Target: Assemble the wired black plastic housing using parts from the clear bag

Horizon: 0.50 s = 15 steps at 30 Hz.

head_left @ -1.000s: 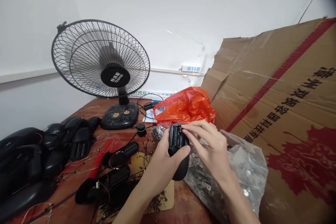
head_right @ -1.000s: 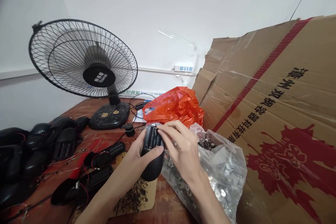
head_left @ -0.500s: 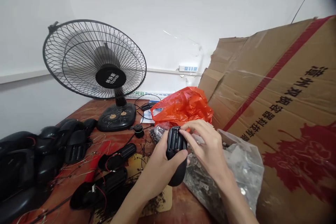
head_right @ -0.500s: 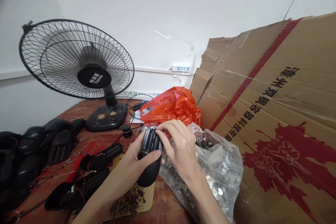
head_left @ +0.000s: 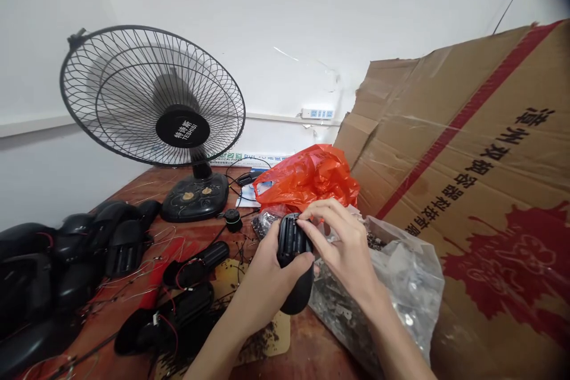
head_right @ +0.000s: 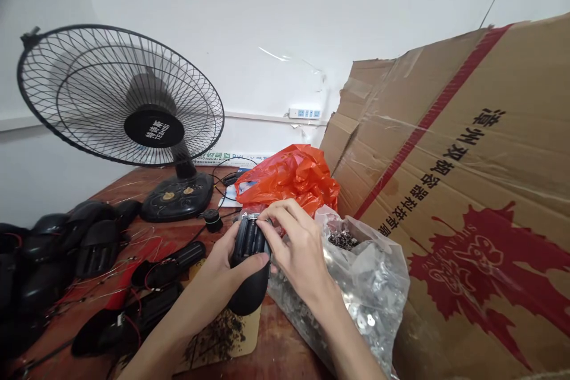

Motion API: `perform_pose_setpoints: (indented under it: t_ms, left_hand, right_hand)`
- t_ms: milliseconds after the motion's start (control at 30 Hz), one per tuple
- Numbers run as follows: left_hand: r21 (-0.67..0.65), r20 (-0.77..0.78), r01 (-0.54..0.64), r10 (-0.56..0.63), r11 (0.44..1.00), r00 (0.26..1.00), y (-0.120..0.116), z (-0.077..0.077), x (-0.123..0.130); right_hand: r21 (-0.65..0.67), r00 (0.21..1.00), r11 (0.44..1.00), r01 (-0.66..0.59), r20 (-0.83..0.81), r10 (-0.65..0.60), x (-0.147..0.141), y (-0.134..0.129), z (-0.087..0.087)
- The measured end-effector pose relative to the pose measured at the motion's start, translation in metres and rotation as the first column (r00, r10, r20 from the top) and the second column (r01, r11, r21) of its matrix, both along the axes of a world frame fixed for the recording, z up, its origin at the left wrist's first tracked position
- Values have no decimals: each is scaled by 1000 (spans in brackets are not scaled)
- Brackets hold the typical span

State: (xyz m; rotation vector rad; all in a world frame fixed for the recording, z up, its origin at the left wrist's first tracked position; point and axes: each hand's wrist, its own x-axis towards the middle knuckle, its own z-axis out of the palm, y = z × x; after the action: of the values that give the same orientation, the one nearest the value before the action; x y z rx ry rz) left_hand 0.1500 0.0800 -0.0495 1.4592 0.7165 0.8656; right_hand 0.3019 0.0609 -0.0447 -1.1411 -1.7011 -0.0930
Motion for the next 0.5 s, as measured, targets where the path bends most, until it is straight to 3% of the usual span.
perform_pose_setpoints:
  t_ms: [500]
  left_hand:
    - [69,-81,-68,74,995,994,-1,1,1]
  right_hand:
    - [-19,1000,1000,-2,1,2,-4,-1,0]
